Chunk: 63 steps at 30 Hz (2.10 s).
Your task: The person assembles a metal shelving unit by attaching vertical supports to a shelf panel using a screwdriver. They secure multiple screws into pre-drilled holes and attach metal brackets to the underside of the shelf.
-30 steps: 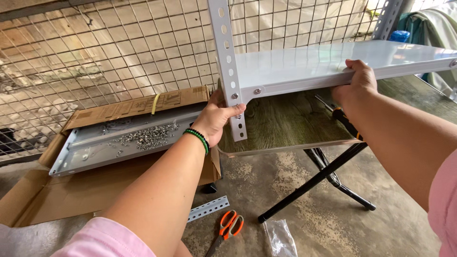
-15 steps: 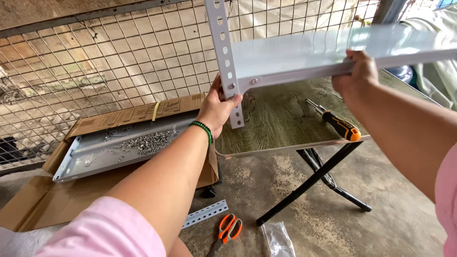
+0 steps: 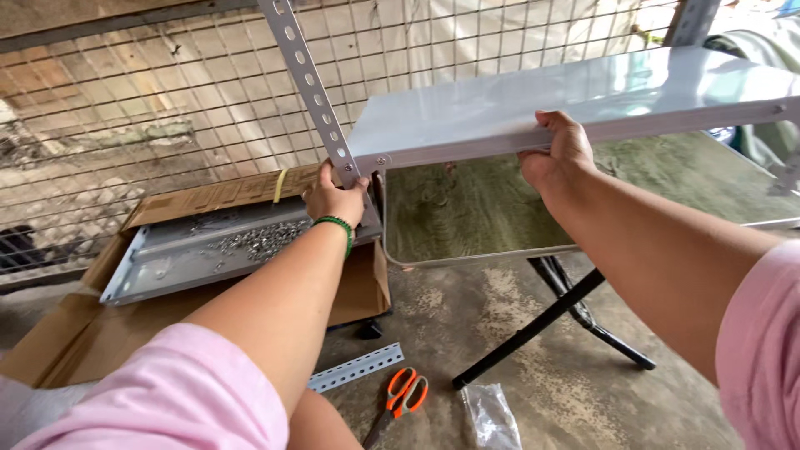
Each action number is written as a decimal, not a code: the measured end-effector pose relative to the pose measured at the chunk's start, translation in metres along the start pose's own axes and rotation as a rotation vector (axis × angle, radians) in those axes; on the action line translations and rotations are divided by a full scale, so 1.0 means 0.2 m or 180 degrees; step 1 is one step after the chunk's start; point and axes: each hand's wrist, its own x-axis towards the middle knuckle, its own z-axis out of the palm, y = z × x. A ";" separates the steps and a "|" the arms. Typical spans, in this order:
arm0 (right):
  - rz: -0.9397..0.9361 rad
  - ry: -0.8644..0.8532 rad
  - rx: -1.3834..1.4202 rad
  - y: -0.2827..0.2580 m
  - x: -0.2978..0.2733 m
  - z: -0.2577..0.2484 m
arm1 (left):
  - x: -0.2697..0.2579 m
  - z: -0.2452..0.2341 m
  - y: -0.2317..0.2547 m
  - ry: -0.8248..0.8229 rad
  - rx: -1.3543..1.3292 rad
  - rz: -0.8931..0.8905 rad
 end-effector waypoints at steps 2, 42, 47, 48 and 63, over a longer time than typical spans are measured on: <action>-0.0035 -0.0008 0.0049 0.06 -0.01 0.01 | 0.01 0.02 0.02 -0.0454 -0.1612 -0.1658; 0.0289 0.0227 -0.1429 -0.07 -0.12 -0.04 | 0.57 0.70 -0.44 -0.0550 -0.5613 -0.3565; 0.0036 0.0264 -0.0530 -0.28 0.07 -0.13 | 0.58 0.59 -0.55 -0.0452 -0.5302 -0.3779; -0.0101 0.0353 -0.0628 -0.25 0.09 -0.13 | 0.56 0.57 -0.53 -0.0325 -0.5316 -0.3774; -0.0007 0.0303 -0.0826 -0.06 0.09 -0.13 | -0.07 0.64 0.44 -0.2594 -0.5556 -0.3645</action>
